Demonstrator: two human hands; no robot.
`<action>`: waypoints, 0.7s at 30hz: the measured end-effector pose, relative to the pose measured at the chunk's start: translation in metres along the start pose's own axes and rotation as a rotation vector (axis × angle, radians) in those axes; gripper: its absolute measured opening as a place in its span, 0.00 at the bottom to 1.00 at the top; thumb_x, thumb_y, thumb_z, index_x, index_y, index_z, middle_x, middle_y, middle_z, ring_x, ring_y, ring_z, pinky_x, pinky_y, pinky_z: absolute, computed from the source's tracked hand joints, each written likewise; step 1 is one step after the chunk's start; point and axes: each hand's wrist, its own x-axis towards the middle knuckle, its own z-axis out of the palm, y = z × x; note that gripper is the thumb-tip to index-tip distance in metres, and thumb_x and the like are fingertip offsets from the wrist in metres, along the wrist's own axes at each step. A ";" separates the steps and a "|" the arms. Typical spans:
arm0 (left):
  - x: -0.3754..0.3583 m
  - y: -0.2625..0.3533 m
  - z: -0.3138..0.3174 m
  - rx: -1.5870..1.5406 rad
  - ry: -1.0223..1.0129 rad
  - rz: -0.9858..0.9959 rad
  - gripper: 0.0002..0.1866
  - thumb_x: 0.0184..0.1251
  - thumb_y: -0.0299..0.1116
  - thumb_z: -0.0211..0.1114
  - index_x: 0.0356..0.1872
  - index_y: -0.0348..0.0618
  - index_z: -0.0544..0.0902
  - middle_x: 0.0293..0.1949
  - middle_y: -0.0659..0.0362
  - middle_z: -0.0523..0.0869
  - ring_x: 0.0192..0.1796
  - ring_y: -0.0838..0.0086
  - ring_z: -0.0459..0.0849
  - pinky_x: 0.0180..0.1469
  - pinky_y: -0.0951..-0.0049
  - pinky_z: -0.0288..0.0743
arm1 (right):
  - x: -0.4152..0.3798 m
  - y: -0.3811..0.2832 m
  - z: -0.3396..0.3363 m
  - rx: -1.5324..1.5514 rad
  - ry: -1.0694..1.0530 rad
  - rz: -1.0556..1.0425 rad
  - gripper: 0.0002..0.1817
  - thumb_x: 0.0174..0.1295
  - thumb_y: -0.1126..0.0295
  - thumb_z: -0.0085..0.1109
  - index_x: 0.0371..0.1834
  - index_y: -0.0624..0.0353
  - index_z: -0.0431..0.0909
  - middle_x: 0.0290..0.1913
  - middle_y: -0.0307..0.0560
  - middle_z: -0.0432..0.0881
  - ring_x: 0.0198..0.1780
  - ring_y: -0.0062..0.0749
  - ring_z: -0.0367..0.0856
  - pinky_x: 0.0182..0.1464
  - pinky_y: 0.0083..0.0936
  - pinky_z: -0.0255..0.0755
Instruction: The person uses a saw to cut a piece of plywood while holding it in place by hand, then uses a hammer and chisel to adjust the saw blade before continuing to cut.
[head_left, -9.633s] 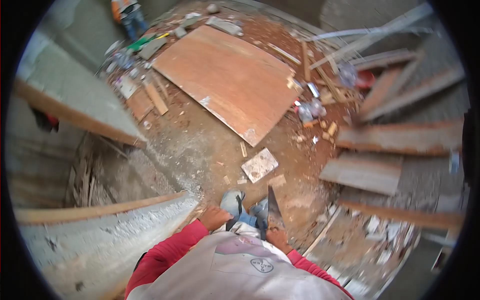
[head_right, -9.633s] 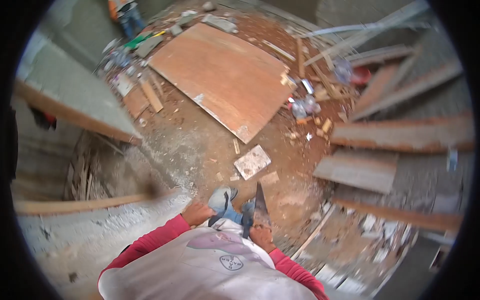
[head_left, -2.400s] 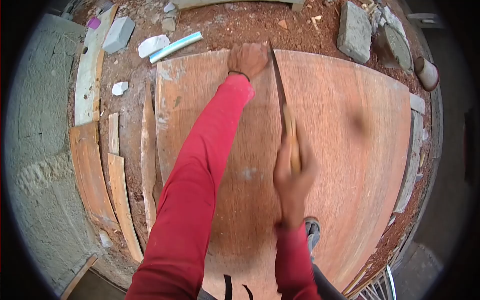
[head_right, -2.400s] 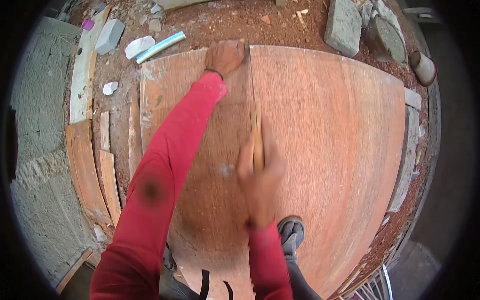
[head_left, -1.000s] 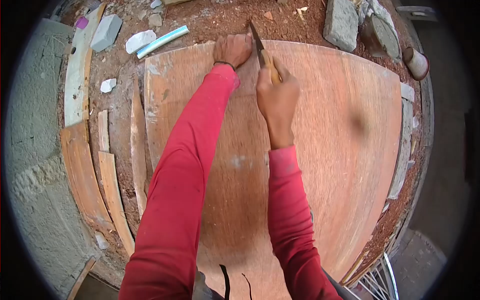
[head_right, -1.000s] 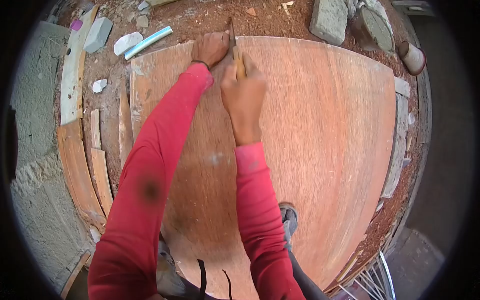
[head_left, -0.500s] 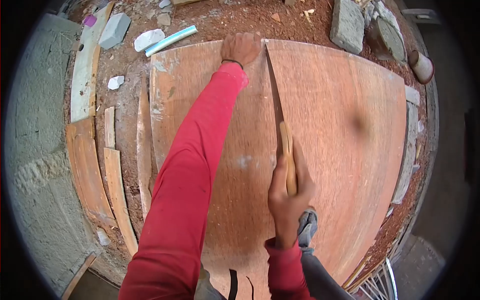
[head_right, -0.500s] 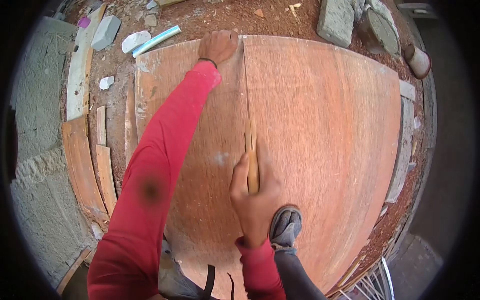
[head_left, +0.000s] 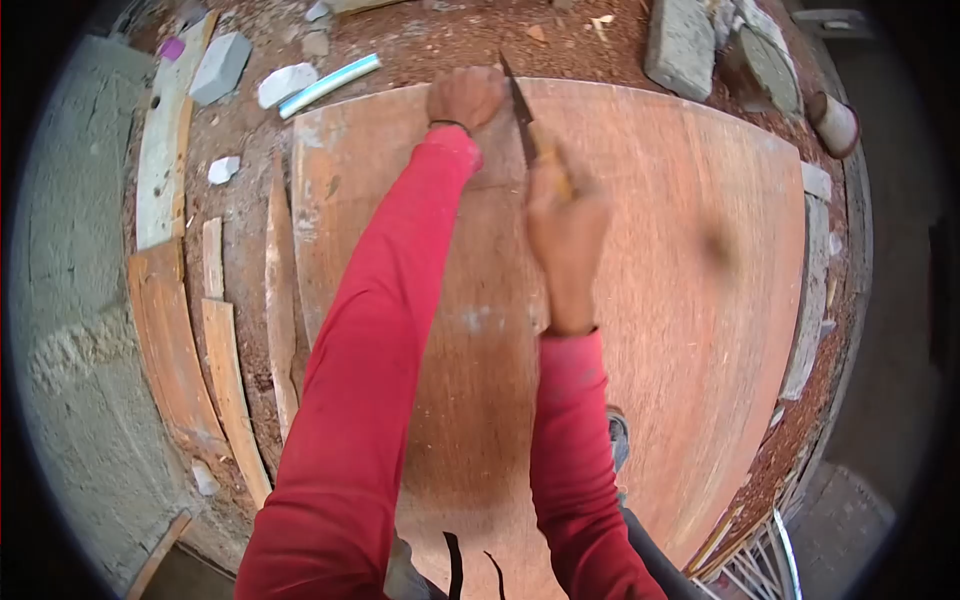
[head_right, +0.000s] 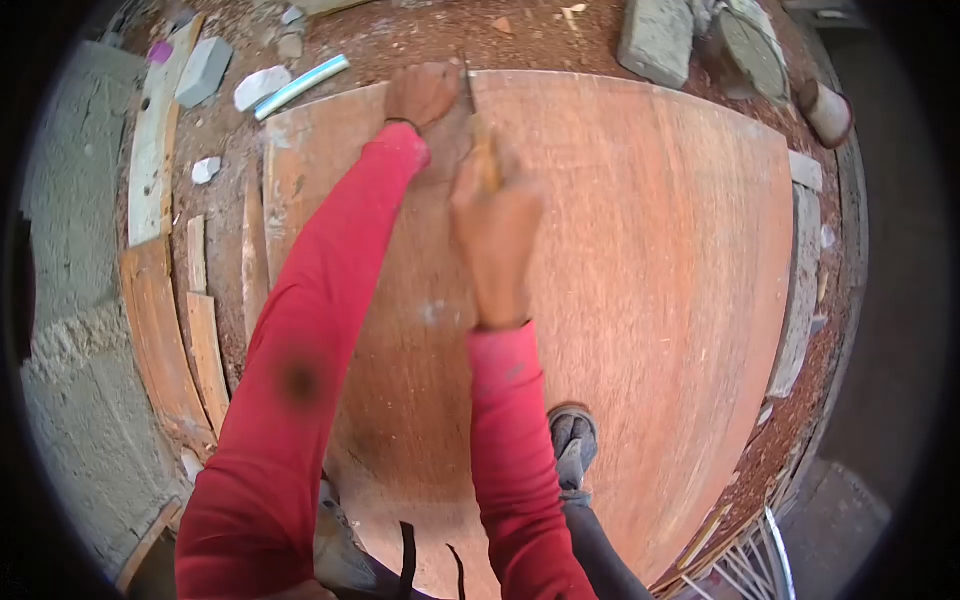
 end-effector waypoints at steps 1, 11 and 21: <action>-0.009 0.007 0.014 -0.011 -0.029 0.009 0.28 0.77 0.49 0.46 0.37 0.40 0.90 0.39 0.43 0.90 0.46 0.47 0.88 0.57 0.49 0.74 | -0.007 -0.005 -0.003 -0.028 0.031 -0.003 0.21 0.71 0.67 0.59 0.61 0.71 0.80 0.42 0.65 0.88 0.40 0.39 0.88 0.45 0.30 0.79; 0.005 -0.008 0.026 -0.035 0.036 -0.020 0.28 0.75 0.50 0.47 0.35 0.40 0.91 0.41 0.41 0.90 0.46 0.46 0.88 0.61 0.51 0.73 | -0.010 -0.009 -0.004 0.014 0.033 0.021 0.24 0.67 0.69 0.61 0.64 0.69 0.78 0.36 0.68 0.86 0.33 0.43 0.89 0.34 0.35 0.78; 0.006 -0.018 0.022 -0.029 0.075 -0.007 0.31 0.78 0.51 0.44 0.36 0.37 0.90 0.38 0.38 0.89 0.44 0.44 0.87 0.61 0.48 0.72 | -0.031 -0.004 -0.018 0.012 0.020 0.034 0.24 0.67 0.71 0.61 0.65 0.72 0.76 0.38 0.68 0.87 0.36 0.37 0.89 0.38 0.32 0.80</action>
